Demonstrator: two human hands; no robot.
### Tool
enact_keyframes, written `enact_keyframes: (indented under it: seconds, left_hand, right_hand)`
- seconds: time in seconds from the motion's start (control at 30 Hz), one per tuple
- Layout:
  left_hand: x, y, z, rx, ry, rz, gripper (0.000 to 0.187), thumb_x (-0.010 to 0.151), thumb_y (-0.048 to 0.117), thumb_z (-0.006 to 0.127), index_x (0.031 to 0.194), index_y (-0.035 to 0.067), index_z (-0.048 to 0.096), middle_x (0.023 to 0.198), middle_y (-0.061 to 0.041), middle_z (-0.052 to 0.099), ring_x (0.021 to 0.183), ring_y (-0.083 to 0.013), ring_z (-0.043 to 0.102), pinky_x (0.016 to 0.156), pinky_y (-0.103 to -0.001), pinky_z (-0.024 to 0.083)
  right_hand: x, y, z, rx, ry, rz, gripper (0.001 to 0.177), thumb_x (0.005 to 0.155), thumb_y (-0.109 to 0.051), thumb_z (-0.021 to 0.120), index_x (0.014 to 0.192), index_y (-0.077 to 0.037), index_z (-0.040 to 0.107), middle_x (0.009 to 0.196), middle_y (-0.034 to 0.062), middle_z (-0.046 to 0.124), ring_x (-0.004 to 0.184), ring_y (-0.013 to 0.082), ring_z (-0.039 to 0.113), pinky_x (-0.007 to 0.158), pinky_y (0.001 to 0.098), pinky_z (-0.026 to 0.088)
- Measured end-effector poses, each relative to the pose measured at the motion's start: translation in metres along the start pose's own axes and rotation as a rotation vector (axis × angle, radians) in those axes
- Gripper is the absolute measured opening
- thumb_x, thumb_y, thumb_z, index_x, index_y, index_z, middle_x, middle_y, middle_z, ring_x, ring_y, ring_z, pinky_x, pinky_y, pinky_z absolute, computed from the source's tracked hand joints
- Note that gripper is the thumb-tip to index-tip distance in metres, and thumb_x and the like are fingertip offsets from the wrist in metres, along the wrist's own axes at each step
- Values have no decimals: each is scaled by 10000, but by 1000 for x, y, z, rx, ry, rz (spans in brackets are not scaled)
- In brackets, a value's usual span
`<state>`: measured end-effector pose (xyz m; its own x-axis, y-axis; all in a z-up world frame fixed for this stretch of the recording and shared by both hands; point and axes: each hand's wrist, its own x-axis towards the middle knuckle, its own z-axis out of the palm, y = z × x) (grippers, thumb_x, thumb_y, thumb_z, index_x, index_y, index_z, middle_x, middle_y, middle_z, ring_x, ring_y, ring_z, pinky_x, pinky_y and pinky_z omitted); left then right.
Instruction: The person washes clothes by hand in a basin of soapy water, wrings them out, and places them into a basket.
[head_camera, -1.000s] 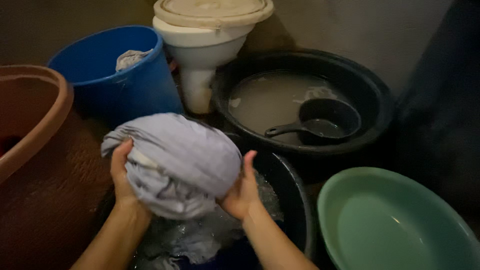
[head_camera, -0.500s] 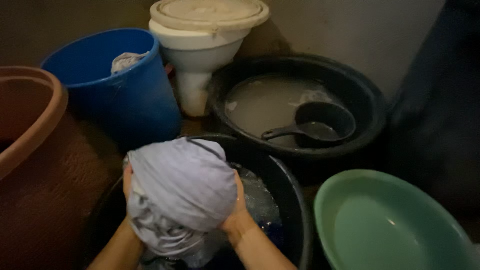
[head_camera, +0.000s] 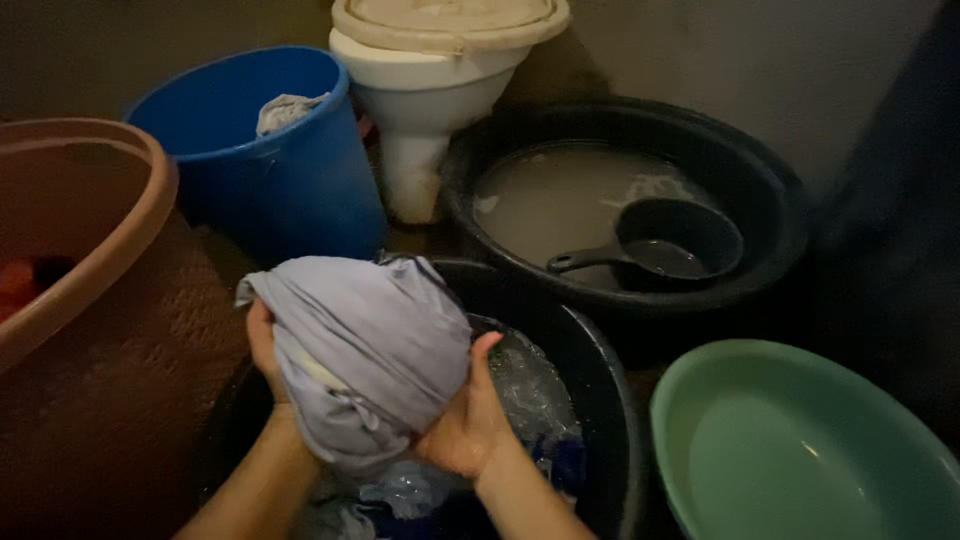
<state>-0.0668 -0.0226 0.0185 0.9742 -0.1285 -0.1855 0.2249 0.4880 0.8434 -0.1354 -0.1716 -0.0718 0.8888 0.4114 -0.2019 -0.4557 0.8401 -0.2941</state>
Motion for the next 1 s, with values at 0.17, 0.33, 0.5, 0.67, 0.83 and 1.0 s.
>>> enact_keyframes:
  seconds: [0.17, 0.33, 0.5, 0.67, 0.83, 1.0]
  left_hand:
    - [-4, -14, -2, 22, -13, -40, 718, 781, 524, 524, 1381, 134, 574, 1334, -138, 660, 1193, -325, 645, 1010, -498, 514]
    - [-10, -25, -22, 83, -33, -122, 703, 794, 515, 516, 1377, 127, 578, 1331, -141, 664, 1189, -323, 650, 1009, -494, 518]
    - [-4, -44, -37, 196, -104, -251, 689, 807, 506, 508, 1373, 120, 582, 1327, -145, 668, 1184, -321, 654, 1008, -489, 521]
    - [16, -57, -48, 328, -217, -392, 676, 820, 498, 500, 1369, 114, 586, 1324, -148, 671, 1180, -319, 659, 1006, -485, 524]
    - [21, -81, -52, 455, -350, -570, 662, 833, 489, 492, 1365, 107, 590, 1321, -152, 675, 1176, -317, 663, 1005, -480, 528]
    - [32, -94, -57, 543, -419, -690, 649, 846, 480, 484, 1361, 100, 594, 1318, -155, 679, 1171, -315, 668, 1004, -476, 531]
  right_hand:
    - [6, 14, 4, 107, -29, -186, 1148, 695, -909, 464, 1574, -172, 438, 1628, 136, 433, 1472, 399, 398, 1181, 630, 301]
    - [14, -12, 13, 156, 255, -290, 869, 796, -713, 556, 1480, -177, 573, 1535, 147, 563, 1379, 410, 519, 1125, 610, 402]
    - [12, -59, 18, -136, 373, -426, 825, 697, -590, 595, 1398, -154, 598, 1469, 168, 591, 1290, 407, 569, 1054, 615, 447]
    - [18, -83, 12, -345, 255, -449, 691, 691, -537, 582, 1228, -112, 671, 1262, 178, 693, 1113, 369, 655, 924, 565, 530]
    - [25, -101, 18, -500, 58, -427, 408, 793, -423, 605, 969, -63, 682, 969, 134, 704, 901, 287, 678, 853, 432, 568]
    - [19, -106, 36, -697, -63, -417, 326, 838, -362, 589, 930, -56, 653, 858, 107, 660, 769, 254, 670, 711, 410, 574]
